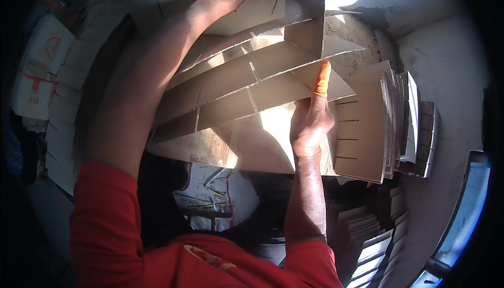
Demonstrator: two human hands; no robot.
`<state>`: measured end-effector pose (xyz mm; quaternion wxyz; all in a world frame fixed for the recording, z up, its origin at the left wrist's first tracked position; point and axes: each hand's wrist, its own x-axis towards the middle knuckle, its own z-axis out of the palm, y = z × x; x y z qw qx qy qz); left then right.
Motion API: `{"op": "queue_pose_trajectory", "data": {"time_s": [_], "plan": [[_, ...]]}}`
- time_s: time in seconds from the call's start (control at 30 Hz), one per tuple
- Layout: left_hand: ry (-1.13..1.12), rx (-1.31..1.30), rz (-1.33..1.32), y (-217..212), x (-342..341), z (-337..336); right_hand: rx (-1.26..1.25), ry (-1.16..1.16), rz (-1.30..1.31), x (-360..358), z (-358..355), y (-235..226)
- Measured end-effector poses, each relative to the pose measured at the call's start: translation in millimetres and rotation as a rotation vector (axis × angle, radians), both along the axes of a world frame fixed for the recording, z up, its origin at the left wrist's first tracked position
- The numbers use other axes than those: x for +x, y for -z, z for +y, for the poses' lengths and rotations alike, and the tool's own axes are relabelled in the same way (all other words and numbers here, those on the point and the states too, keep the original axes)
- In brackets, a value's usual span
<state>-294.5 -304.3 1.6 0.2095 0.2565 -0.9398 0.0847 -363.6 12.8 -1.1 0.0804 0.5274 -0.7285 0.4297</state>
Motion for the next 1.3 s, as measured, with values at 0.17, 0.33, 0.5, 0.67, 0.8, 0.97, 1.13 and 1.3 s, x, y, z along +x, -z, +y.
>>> {"op": "queue_pose_trajectory", "data": {"time_s": [0.17,0.33,0.5,0.67,0.8,0.97,1.13,1.3], "plan": [[0.137,-0.003,0.147,-7,9,5,0.063,0.009,-0.001,3,4,-2],[-0.013,0.050,0.068,-11,8,11,0.075,0.023,-0.018,5,3,-6],[0.005,-0.017,0.034,-13,6,13,0.027,-0.013,-0.042,3,3,-3],[0.224,-0.352,0.218,-14,11,21,0.024,-0.011,-0.033,1,3,0],[0.177,-0.127,0.127,-16,16,21,0.081,-0.024,-0.132,0,5,1],[0.247,-0.051,0.162,-26,17,26,0.082,-0.029,-0.181,-1,4,3],[0.242,-0.011,0.204,-27,16,31,0.170,0.016,-0.097,-2,8,0],[0.316,0.069,0.280,-34,18,48,0.181,0.039,-0.092,1,14,-9]]}}
